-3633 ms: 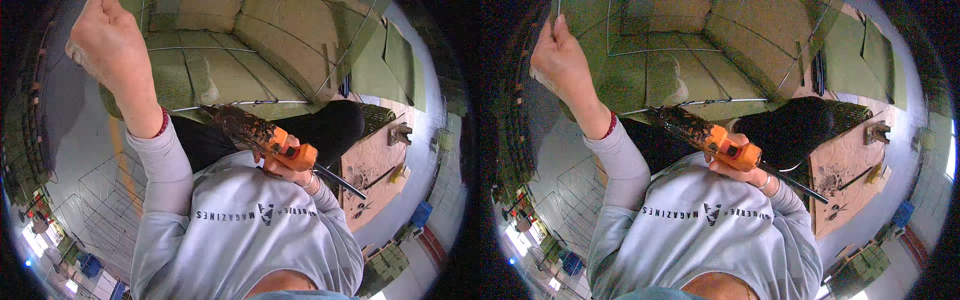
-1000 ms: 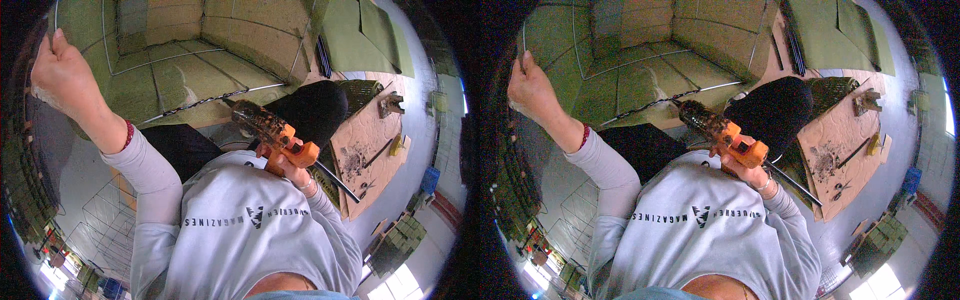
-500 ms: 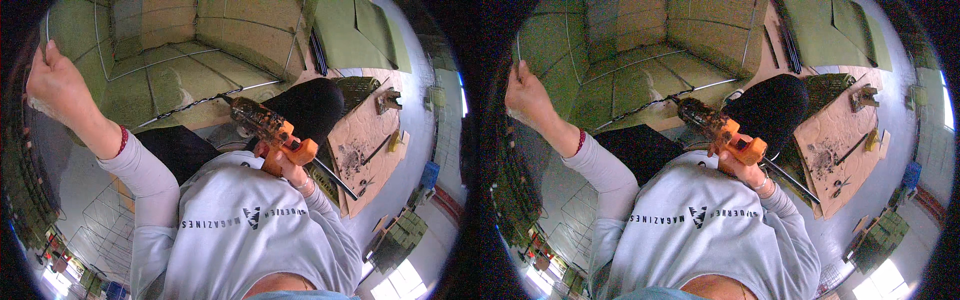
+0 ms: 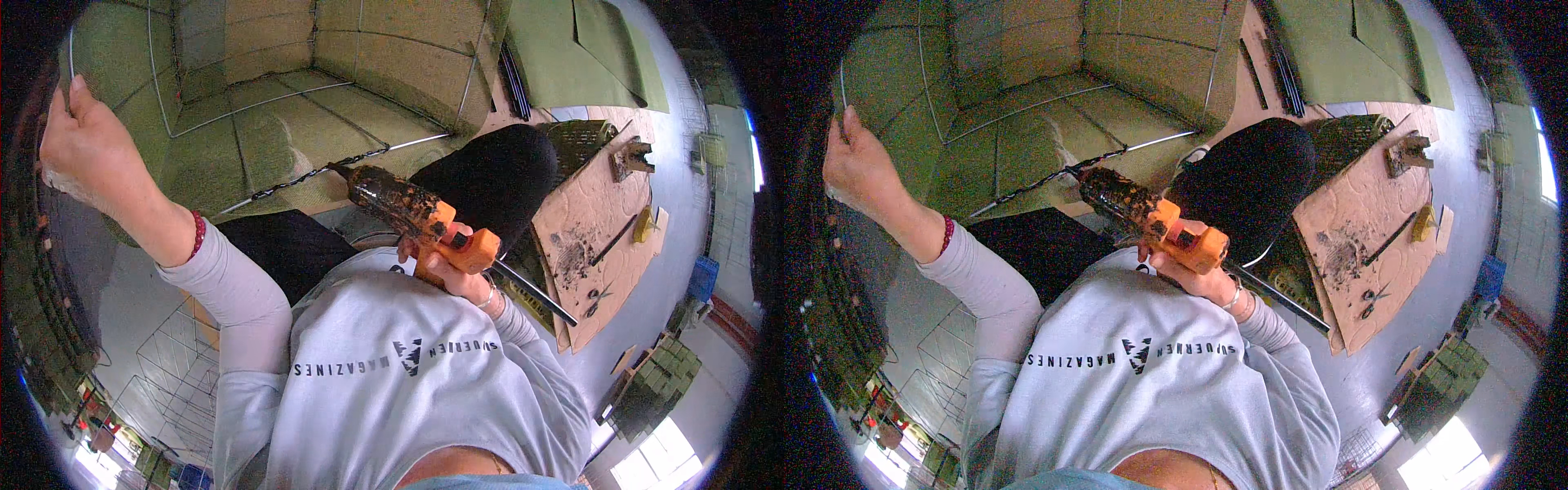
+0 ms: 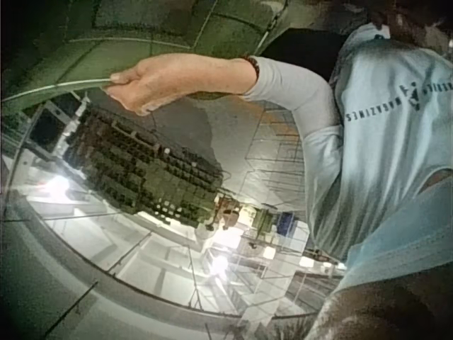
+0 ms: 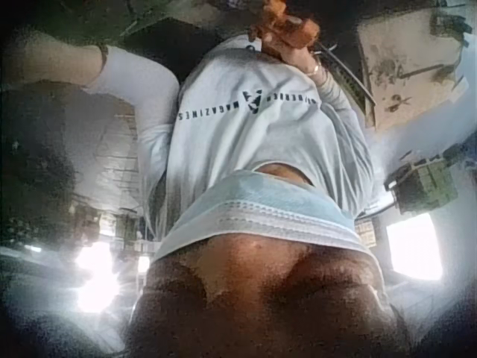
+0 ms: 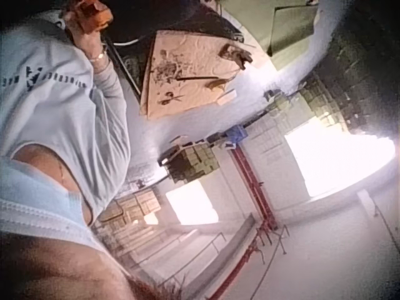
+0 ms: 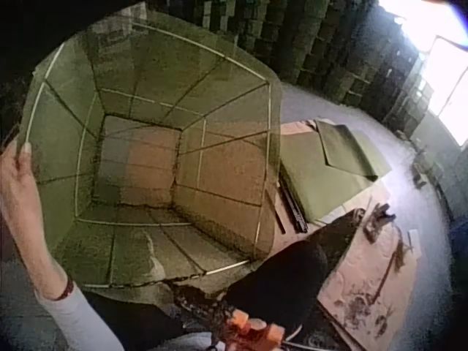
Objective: Assembling a wire basket by attaching green fabric panels to a wire frame using a hot glue gun.
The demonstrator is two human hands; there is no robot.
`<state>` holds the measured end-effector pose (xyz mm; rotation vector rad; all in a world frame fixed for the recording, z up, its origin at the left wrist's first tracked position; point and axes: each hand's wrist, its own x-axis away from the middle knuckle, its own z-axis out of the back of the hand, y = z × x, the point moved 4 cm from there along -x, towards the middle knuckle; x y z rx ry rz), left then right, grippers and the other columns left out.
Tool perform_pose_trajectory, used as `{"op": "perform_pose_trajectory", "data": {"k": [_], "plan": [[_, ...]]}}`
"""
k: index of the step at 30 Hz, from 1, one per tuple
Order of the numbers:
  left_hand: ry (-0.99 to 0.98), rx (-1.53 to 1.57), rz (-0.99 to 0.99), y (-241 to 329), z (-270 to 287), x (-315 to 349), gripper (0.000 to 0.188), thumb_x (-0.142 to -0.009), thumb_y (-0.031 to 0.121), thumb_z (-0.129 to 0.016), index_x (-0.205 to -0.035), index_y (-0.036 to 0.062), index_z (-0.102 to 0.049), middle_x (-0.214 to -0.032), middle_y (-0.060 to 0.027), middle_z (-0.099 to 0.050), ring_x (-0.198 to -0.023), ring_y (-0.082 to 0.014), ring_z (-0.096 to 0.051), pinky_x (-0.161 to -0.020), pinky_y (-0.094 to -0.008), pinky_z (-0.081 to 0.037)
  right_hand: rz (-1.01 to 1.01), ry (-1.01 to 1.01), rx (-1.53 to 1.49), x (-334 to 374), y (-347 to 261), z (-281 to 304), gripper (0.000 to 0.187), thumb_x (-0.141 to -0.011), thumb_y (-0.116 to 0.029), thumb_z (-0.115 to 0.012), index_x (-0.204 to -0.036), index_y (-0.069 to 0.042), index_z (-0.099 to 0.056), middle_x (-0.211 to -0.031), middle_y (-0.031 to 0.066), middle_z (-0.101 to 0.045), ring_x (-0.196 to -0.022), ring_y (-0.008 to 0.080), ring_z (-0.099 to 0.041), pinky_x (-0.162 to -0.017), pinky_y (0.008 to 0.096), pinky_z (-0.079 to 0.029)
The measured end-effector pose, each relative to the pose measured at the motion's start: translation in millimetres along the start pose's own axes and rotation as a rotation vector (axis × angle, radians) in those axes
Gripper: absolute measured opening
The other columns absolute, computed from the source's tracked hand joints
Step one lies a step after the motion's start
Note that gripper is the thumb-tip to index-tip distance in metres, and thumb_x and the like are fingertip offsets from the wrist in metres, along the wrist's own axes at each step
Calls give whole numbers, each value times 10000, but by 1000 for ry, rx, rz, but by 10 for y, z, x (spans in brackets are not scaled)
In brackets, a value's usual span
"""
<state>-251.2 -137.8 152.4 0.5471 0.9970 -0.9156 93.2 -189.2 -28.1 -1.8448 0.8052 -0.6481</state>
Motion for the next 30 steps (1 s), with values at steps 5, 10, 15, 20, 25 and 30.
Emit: {"op": "perform_pose_trajectory", "data": {"k": [5,10,15,20,25,30], "plan": [[-47,75,78,-64,-39,-19,358,-827,353,-595,-956,29,-676,-846,-200,-648,-744,-343,-636,-651,-405,-495,-81,37,-7,148,100,129,296,-834,-270,-630,-983,-26,-552,-860,31,-597,-745,125,-545,-670,258,-454],[-26,5,47,-34,-35,-7,285,-822,212,-600,-941,-39,-662,-810,-240,-638,-716,-347,-639,-622,-391,-492,-124,275,-46,305,206,313,524,-813,-424,-618,-1105,-22,-454,-866,89,-506,-819,205,-512,-738,329,-428],[-21,48,67,-42,-28,-18,288,-821,222,-605,-935,-35,-665,-809,-240,-637,-725,-353,-638,-622,-395,-494,-27,264,-185,322,199,376,448,-838,-290,-622,-1133,22,-492,-914,78,-578,-807,172,-553,-737,316,-461],[-35,21,82,-19,-45,-16,282,-827,220,-593,-932,-33,-661,-797,-233,-636,-710,-358,-631,-610,-401,-488,12,243,-159,292,162,320,422,-842,-299,-620,-1101,15,-508,-910,79,-582,-793,164,-552,-720,304,-464],[-55,20,47,-36,-42,-37,258,-828,215,-589,-916,-14,-666,-766,-229,-629,-681,-364,-619,-592,-410,-475,-12,185,-107,265,197,318,412,-854,-308,-607,-1104,6,-512,-934,69,-583,-825,156,-552,-727,299,-463],[-30,16,-1,-90,-81,-45,252,-829,222,-586,-918,1,-669,-765,-224,-629,-674,-365,-616,-591,-408,-472,-60,357,-26,392,311,487,432,-874,-313,-576,-1152,-1,-466,-962,70,-555,-851,160,-534,-754,304,-451]]}}
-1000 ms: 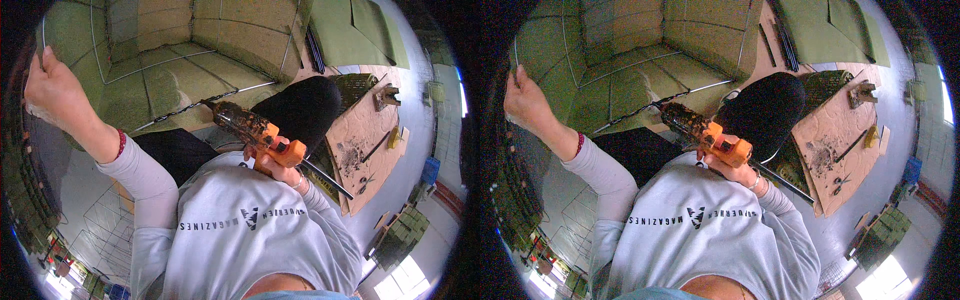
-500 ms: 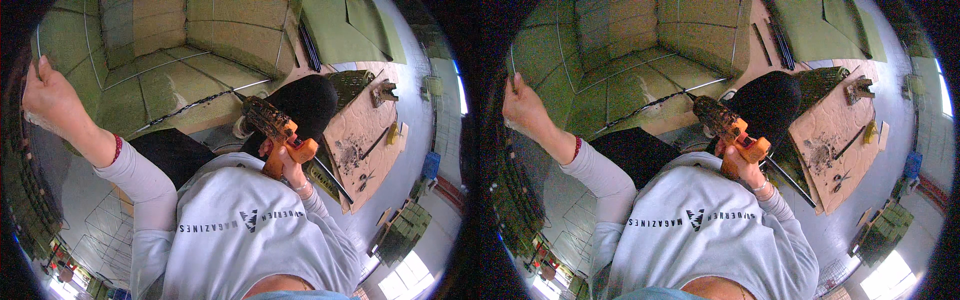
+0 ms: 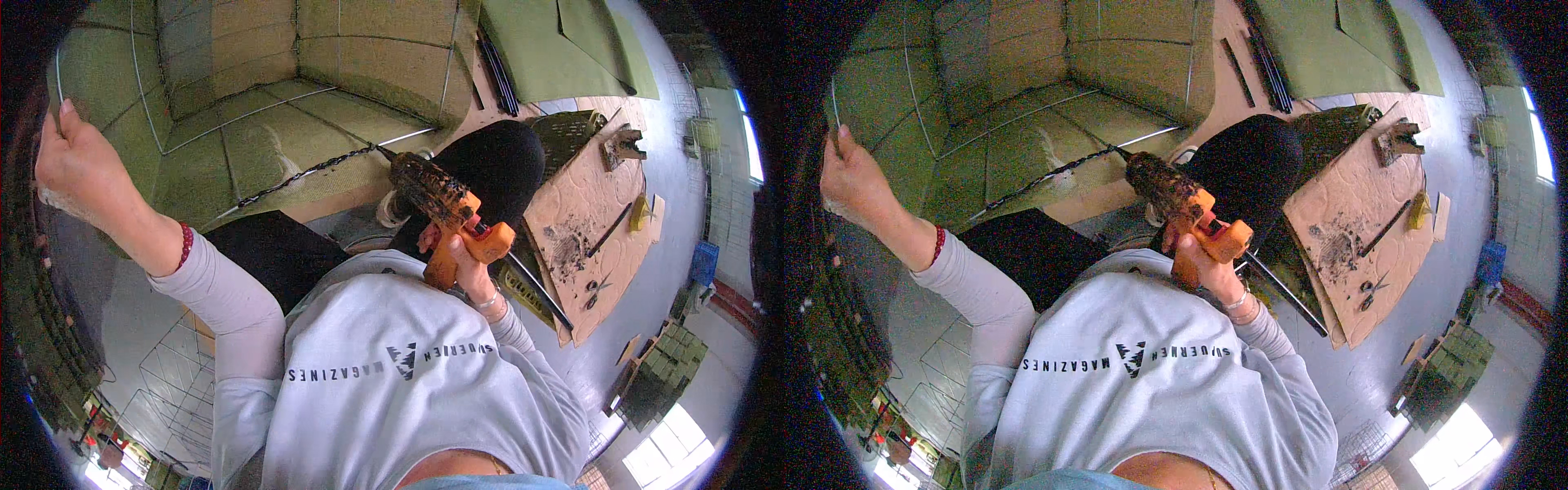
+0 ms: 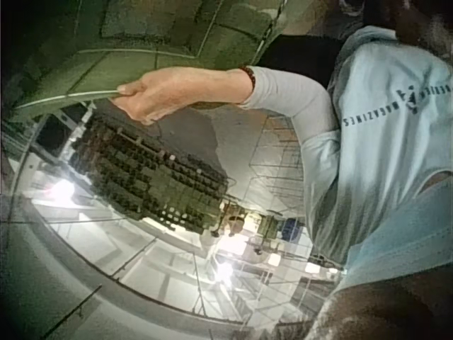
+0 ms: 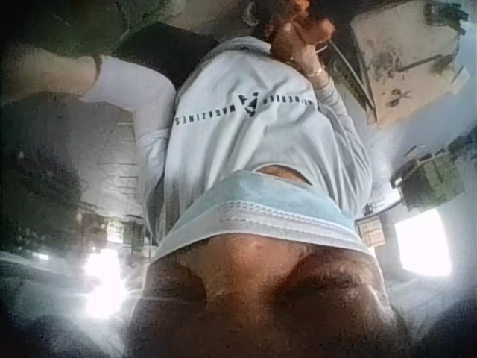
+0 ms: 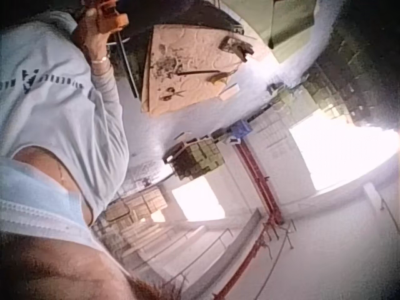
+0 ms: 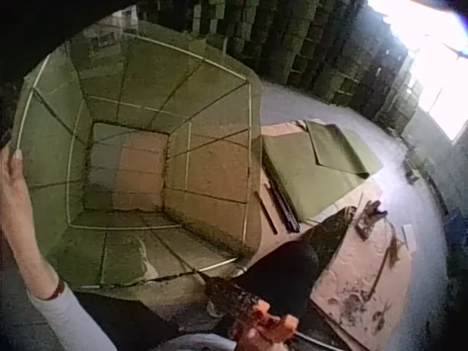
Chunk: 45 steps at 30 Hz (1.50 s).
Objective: Assembling a wire basket by attaching green fabric panels to a wire frame using a hot glue gun.
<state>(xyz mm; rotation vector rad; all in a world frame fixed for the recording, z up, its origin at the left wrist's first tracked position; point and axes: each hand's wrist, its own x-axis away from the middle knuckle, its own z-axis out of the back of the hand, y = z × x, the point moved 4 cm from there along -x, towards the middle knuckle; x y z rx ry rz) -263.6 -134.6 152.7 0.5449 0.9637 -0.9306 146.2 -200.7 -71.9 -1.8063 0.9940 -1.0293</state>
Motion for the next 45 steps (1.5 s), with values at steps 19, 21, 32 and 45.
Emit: {"op": "perform_pose_trajectory", "data": {"k": [19,21,32,45], "plan": [[-50,-22,-3,-26,-48,-58,319,-831,274,-580,-927,-16,-669,-831,-229,-633,-736,-358,-627,-644,-410,-484,27,152,-4,-58,-137,74,480,-857,-402,-576,-1117,-17,-453,-843,69,-515,-774,178,-530,-676,327,-458],[-30,-9,-7,-111,-96,-57,326,-832,281,-578,-931,-15,-668,-837,-229,-633,-742,-357,-627,-651,-409,-485,38,246,57,-30,-57,173,468,-863,-388,-571,-1126,-20,-452,-844,66,-520,-767,177,-533,-667,323,-464],[-106,-23,34,-365,-239,-35,358,-848,356,-562,-1009,53,-663,-898,-193,-648,-810,-345,-632,-701,-402,-489,72,200,-95,-66,-147,50,240,-906,-187,-524,-1071,-18,-487,-862,54,-560,-732,148,-557,-652,298,-479],[-71,-31,60,-322,-200,-15,382,-857,385,-533,-1022,64,-659,-890,-187,-651,-795,-357,-629,-696,-407,-490,100,180,-132,-58,-92,51,272,-905,-198,-530,-1104,-27,-459,-874,47,-544,-750,142,-543,-657,285,-473]]}}
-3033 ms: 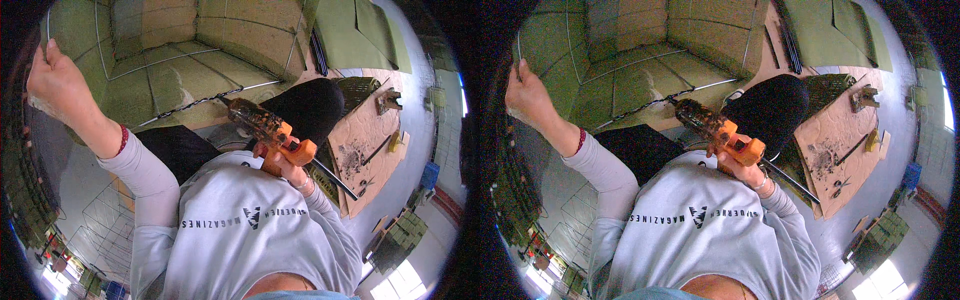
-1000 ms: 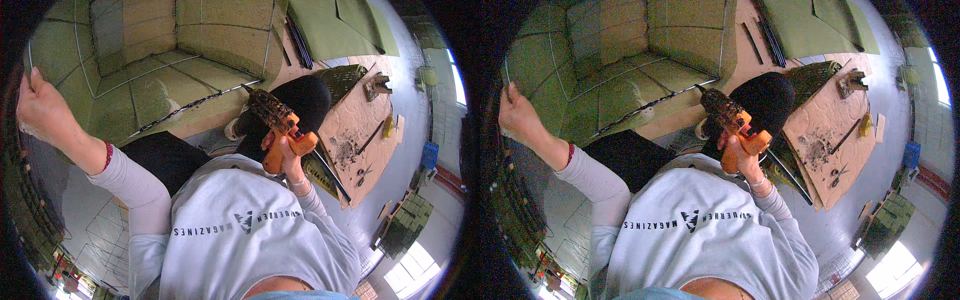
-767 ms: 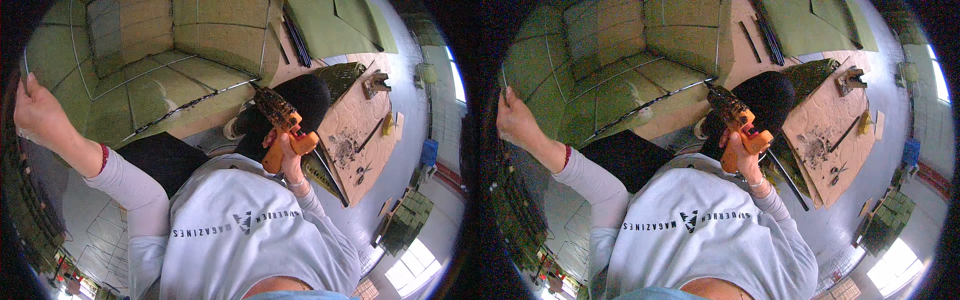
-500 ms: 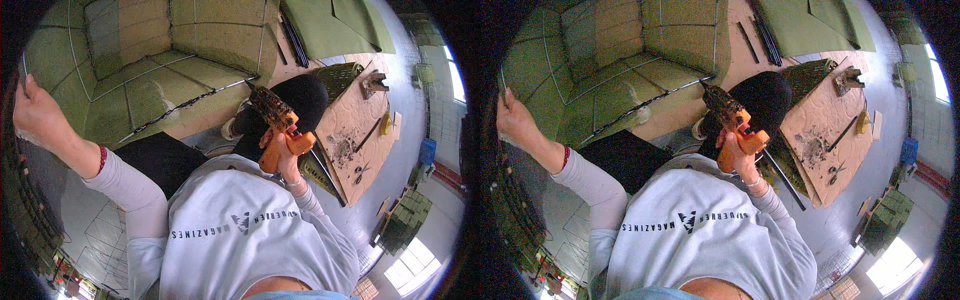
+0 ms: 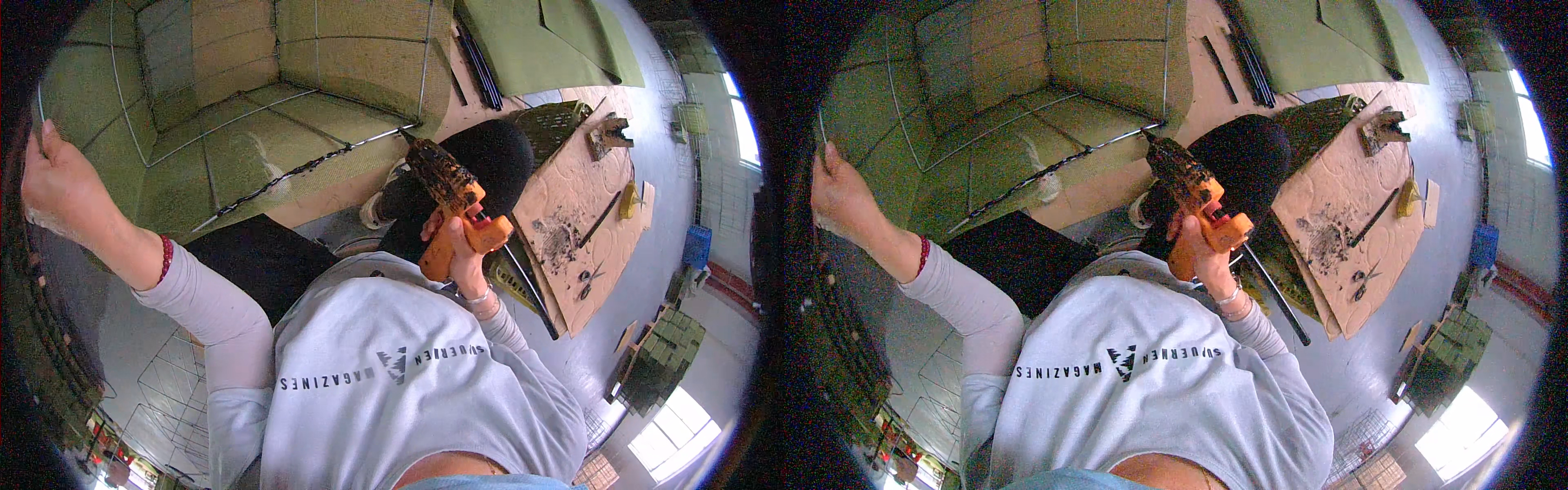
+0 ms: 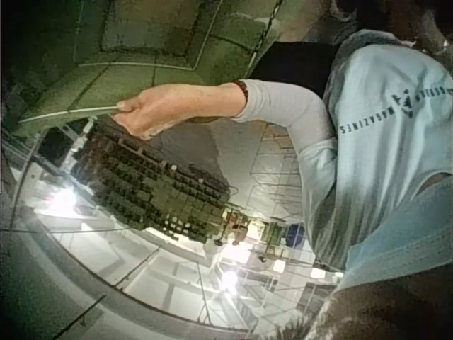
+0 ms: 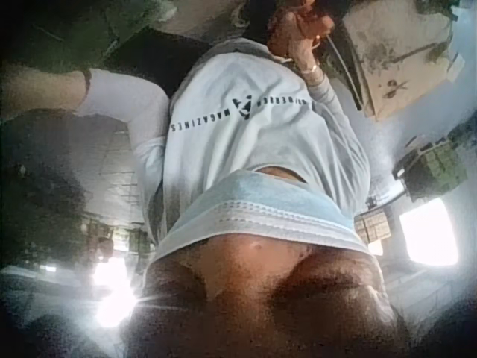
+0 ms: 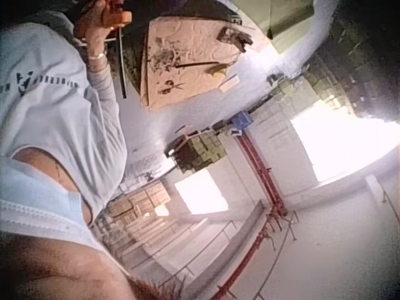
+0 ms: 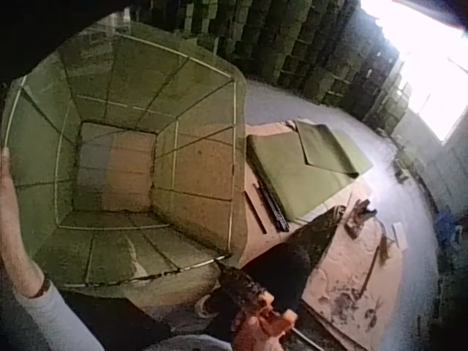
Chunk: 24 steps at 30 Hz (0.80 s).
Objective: Assembling a wire basket by attaching green fabric panels to a wire frame using a hot glue gun.
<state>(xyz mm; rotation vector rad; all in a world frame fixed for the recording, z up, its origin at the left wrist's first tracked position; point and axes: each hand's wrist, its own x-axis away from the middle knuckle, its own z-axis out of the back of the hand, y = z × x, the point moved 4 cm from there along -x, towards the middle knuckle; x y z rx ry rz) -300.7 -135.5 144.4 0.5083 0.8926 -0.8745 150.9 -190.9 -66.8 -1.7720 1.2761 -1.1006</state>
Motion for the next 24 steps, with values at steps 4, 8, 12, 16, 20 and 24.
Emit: {"op": "perform_pose_trajectory", "data": {"k": [4,8,12,16,20,24], "plan": [[-20,6,-22,39,7,4,378,-855,372,-545,-1023,53,-657,-901,-186,-651,-798,-351,-630,-702,-404,-489,13,-4,-25,-14,-58,-63,276,-903,-208,-538,-1099,-27,-466,-867,47,-542,-751,142,-540,-653,284,-471],[-43,-36,-15,6,-13,-3,387,-858,376,-542,-1020,44,-656,-922,-177,-652,-825,-341,-629,-717,-397,-486,-9,-62,56,20,-62,-66,278,-899,-226,-552,-1080,-26,-483,-874,48,-543,-756,144,-541,-653,287,-471],[42,43,-26,32,7,16,390,-859,380,-539,-1012,42,-660,-925,-172,-652,-820,-340,-630,-709,-390,-489,-85,-38,37,74,47,-35,275,-886,-244,-578,-1041,-27,-514,-892,52,-560,-743,148,-549,-650,289,-470],[11,15,-35,175,91,9,347,-845,332,-561,-975,29,-668,-887,-187,-650,-788,-337,-636,-686,-392,-494,-117,-50,92,119,-5,-137,467,-854,-362,-593,-1126,-13,-445,-847,63,-524,-744,149,-525,-645,288,-449],[59,27,-33,272,168,38,312,-833,277,-579,-937,-2,-672,-854,-206,-645,-762,-338,-639,-670,-392,-497,-121,-95,242,134,21,-138,501,-846,-376,-602,-1135,-1,-437,-854,63,-525,-749,151,-523,-656,294,-456],[-47,61,45,91,31,14,386,-850,406,-550,-1035,87,-662,-916,-179,-650,-828,-339,-630,-715,-396,-485,-73,-77,33,105,0,-139,315,-889,-250,-566,-1077,-1,-517,-954,65,-581,-851,158,-571,-737,288,-460]]}}
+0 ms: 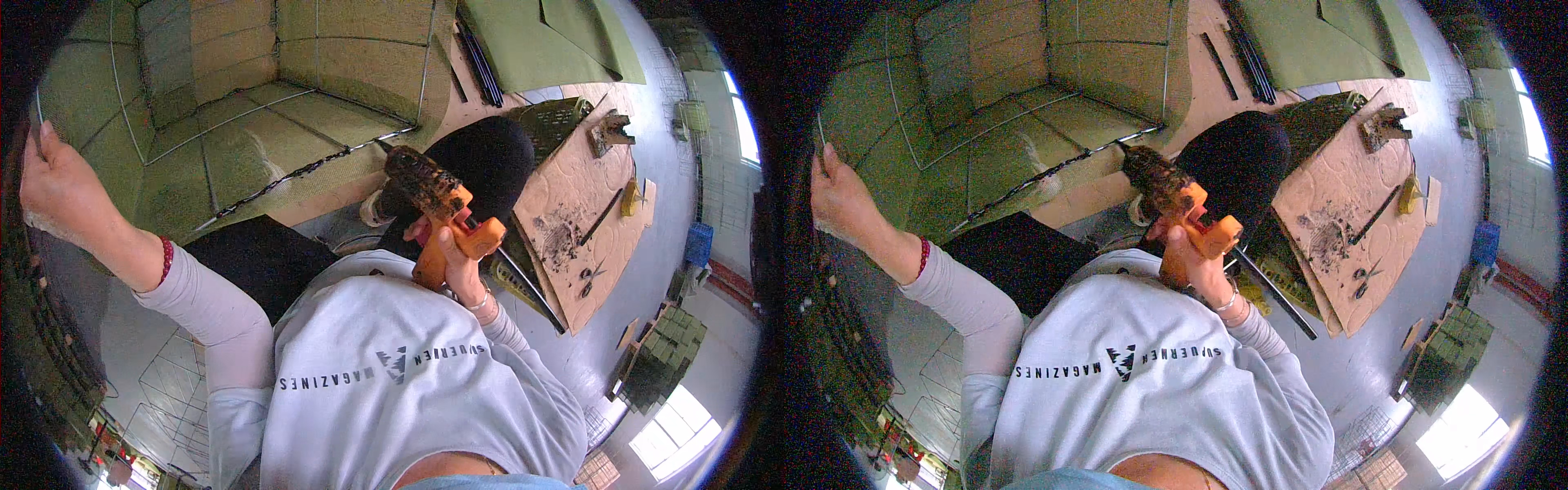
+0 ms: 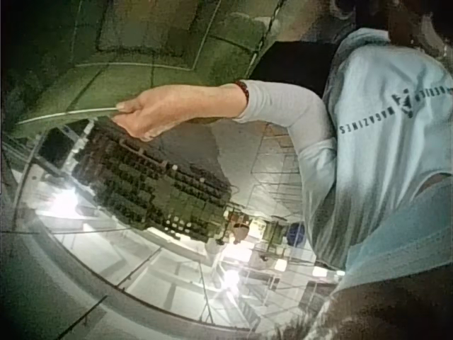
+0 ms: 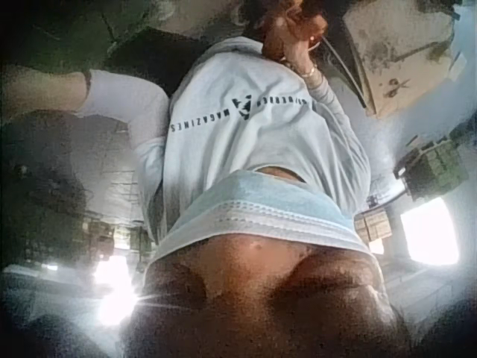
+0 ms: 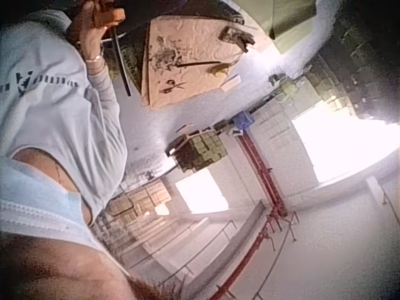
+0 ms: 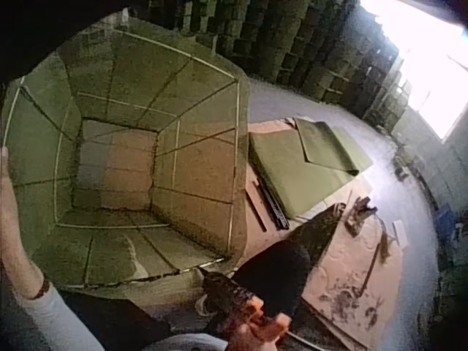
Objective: Assembling a wire basket by attaching green fabric panels to a wire frame using a hot glue gun.
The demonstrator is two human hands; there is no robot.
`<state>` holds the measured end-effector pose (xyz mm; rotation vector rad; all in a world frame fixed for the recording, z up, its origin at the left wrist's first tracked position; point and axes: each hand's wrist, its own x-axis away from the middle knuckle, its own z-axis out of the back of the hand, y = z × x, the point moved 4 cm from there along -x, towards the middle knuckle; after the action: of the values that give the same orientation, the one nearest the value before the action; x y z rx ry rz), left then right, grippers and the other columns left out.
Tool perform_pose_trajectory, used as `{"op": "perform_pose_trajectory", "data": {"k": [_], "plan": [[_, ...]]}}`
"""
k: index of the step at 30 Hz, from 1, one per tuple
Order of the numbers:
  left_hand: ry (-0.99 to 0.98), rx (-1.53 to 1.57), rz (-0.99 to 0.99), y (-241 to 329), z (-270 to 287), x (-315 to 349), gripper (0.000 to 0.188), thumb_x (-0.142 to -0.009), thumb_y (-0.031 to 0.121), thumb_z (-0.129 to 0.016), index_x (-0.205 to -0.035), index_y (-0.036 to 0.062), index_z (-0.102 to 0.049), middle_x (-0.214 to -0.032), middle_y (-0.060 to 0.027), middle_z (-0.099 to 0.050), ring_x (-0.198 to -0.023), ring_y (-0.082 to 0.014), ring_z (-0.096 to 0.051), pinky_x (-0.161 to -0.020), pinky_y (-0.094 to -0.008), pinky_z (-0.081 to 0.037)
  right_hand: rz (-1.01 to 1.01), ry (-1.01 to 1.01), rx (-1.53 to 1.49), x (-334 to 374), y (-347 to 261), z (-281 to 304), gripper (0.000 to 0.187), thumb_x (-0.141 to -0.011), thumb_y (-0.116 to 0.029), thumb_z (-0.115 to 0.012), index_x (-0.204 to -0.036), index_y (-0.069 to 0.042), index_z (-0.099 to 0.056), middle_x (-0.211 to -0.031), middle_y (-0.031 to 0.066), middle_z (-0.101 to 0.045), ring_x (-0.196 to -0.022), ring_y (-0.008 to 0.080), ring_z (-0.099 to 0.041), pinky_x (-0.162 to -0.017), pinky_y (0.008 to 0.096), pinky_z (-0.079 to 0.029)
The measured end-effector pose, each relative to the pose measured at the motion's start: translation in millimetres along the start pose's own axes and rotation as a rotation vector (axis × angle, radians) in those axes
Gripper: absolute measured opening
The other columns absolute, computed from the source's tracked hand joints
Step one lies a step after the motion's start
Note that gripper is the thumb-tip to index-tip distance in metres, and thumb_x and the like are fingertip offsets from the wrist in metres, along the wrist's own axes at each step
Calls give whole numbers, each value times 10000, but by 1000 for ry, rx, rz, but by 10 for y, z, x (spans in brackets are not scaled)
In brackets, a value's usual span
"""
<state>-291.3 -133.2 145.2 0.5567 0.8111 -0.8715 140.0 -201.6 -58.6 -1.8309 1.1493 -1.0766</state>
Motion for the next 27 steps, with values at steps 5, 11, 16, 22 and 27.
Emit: {"op": "perform_pose_trajectory", "data": {"k": [5,11,16,22,27], "plan": [[122,-14,-127,59,54,7,317,-832,280,-578,-940,-4,-671,-866,-217,-642,-771,-353,-634,-682,-407,-493,10,70,113,-31,-73,128,238,-927,-200,-480,-1058,-6,-523,-942,70,-583,-849,165,-575,-753,293,-460],[87,-36,-90,71,37,15,324,-832,291,-576,-951,4,-669,-877,-217,-640,-777,-355,-631,-682,-410,-491,52,52,-23,-65,-35,124,222,-922,-177,-499,-1060,-4,-516,-899,68,-577,-801,163,-569,-741,304,-473],[42,-55,-38,-37,-10,-3,403,-852,420,-544,-1006,69,-669,-868,-181,-655,-791,-336,-637,-693,-403,-494,10,13,-25,-65,-26,117,246,-912,-173,-527,-1088,-6,-489,-905,67,-563,-799,159,-566,-731,306,-479],[60,-13,-54,-10,-7,-7,384,-853,415,-545,-998,84,-674,-858,-174,-657,-786,-340,-635,-681,-407,-494,-16,-55,10,-33,-73,-26,244,-916,-192,-521,-1070,-4,-493,-892,65,-559,-789,157,-562,-716,307,-479],[2,-23,-2,35,18,15,380,-854,409,-547,-1003,81,-670,-875,-173,-655,-796,-339,-633,-688,-405,-491,-44,3,118,-56,-64,64,400,-885,-358,-542,-1062,-5,-475,-839,71,-526,-781,185,-542,-712,327,-462]]}}
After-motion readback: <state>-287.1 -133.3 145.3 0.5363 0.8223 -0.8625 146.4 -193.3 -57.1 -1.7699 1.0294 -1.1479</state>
